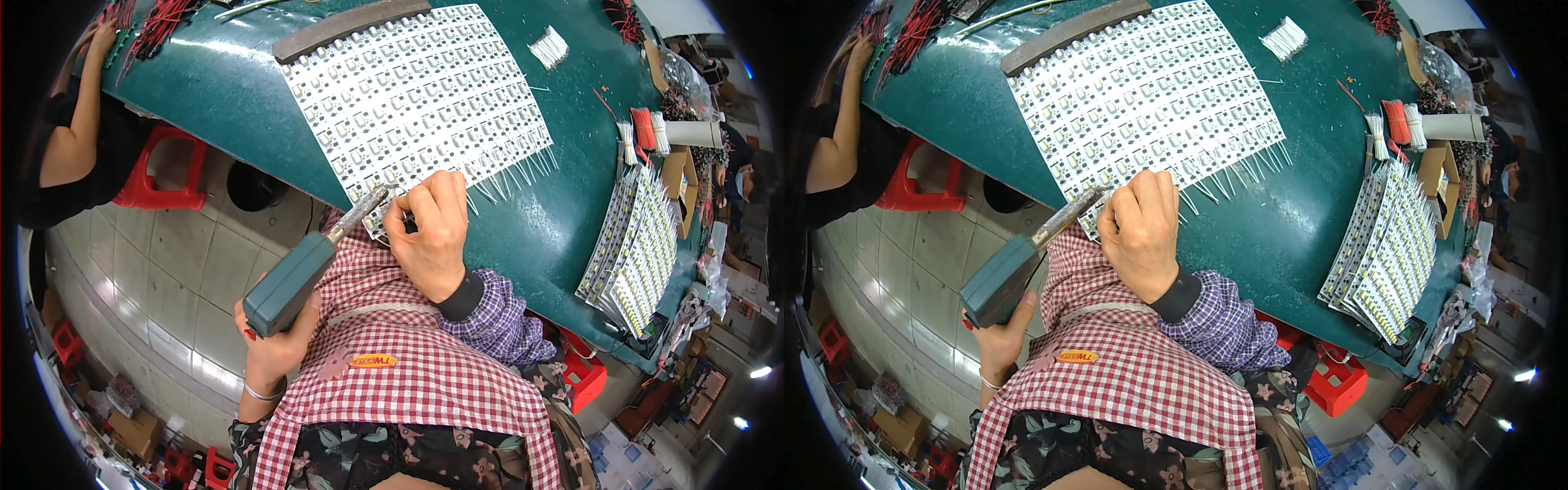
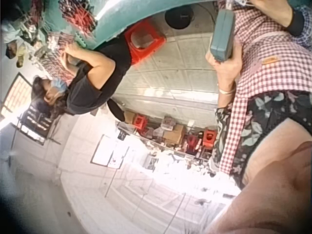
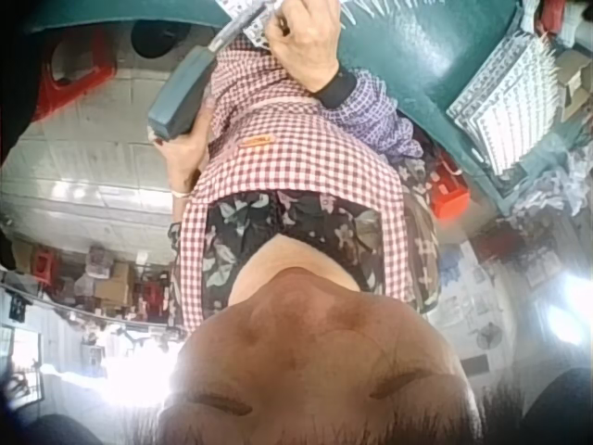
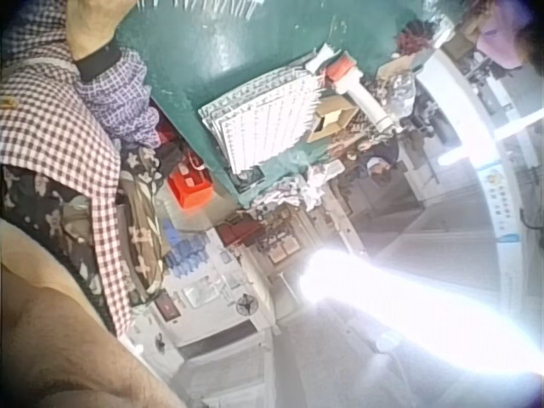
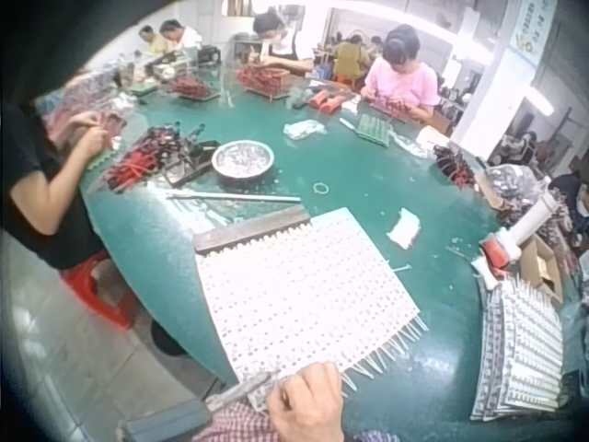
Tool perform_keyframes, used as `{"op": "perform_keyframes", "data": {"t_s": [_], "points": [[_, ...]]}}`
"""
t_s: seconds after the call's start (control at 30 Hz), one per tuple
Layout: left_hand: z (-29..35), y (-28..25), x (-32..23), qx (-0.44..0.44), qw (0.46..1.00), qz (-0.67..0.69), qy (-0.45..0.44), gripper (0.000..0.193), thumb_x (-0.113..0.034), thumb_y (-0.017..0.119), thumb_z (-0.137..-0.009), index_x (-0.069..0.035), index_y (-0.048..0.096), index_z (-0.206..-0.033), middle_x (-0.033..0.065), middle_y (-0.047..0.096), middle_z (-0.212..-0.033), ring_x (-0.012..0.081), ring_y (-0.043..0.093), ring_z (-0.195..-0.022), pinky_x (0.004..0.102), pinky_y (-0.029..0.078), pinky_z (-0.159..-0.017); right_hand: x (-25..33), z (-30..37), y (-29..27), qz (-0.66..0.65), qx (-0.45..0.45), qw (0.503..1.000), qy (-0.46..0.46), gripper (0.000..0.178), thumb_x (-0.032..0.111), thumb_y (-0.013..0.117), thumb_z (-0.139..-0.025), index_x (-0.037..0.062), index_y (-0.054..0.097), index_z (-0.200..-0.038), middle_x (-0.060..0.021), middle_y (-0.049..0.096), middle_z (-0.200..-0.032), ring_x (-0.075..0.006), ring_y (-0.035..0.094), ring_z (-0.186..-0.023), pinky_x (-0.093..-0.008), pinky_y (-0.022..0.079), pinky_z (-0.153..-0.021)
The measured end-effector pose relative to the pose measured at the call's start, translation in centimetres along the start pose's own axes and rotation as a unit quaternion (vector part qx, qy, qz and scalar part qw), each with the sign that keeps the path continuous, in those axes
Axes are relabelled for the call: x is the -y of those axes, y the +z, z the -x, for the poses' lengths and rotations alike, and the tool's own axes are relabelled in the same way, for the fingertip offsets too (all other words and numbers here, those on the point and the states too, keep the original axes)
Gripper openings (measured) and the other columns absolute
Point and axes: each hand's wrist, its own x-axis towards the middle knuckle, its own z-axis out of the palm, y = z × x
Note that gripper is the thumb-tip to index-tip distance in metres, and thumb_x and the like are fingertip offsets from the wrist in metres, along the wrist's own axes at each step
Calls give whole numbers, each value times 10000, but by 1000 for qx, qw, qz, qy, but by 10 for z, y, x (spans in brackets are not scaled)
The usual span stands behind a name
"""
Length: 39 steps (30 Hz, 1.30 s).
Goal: The person solders wire leads onto an LED board using a soldering tool, unfastens a bundle of leads by hand, and solders additional leads onto the board.
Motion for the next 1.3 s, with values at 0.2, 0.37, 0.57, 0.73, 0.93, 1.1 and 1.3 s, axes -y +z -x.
{"op": "perform_keyframes", "data": {"t_s": [0.2, 0.37, 0.57, 0.73, 0.93, 1.1, 1.3], "points": [[10, -3, 0, -33, 993, 73, -92, 180, -30, 778, -796, 46, 727, -951, 105, 747, -858, 149, 697, -692, 276, 541, -632, 0, 0, 0, 1, 4, 1000, 1, 233, -100, 656, -635, 46, 501, -729, -112, 423, -796, -306, 443, -756, -419, 364, -669], [14, 0, 5, -50, 990, 97, -86, 203, -20, 784, -793, 49, 724, -974, 93, 747, -872, 137, 691, -726, 275, 542, -644, 3, -1, -2, 0, 9, 1000, 6, 229, -100, 656, -639, 44, 500, -727, -115, 425, -797, -306, 444, -757, -421, 368, -668], [11, -3, 13, -85, 986, 117, -82, 267, 8, 777, -805, 73, 693, -1049, 98, 726, -941, 139, 666, -748, 277, 532, -637, 4, 2, -9, -6, 27, 999, 33, 192, -72, 689, -684, 35, 564, -783, -110, 448, -820, -303, 455, -768, -431, 388, -696], [0, -4, 4, -137, 979, 140, -53, 351, 110, 680, -826, 88, 626, -1172, 124, 665, -941, 94, 539, -578, 229, 421, -500, 21, 0, -21, -6, 62, 997, -42, 308, 47, 795, -689, 39, 678, -975, -91, 607, -968, -281, 582, -953, -398, 457, -803], [-9, -4, 6, -153, 979, 134, -10, 399, 123, 670, -821, 90, 578, -1208, 180, 673, -1057, 102, 540, -565, 230, 425, -490, 12, 19, -6, -12, 109, 989, -103, 217, 46, 667, -694, 30, 669, -910, -91, 625, -1004, -260, 620, -1020, -409, 475, -870], [-15, -2, -4, -170, 971, 166, -32, 380, 101, 663, -839, 87, 576, -1209, 165, 668, -1062, 90, 520, -565, 219, 411, -492, 1, 23, -20, -22, 124, 986, -108, 108, 82, 615, -722, 12, 613, -805, -113, 595, -982, -270, 599, -1008, -388, 476, -877], [-41, -48, -15, -151, 985, 18, 87, 447, 28, 669, -889, 42, 581, -1327, 146, 697, -1127, 98, 616, -690, 179, 444, -559, -2, 25, -54, -107, 159, 980, -51, 143, 95, 694, -690, 45, 659, -820, -103, 618, -1083, -285, 574, -1118, -401, 476, -929]]}}
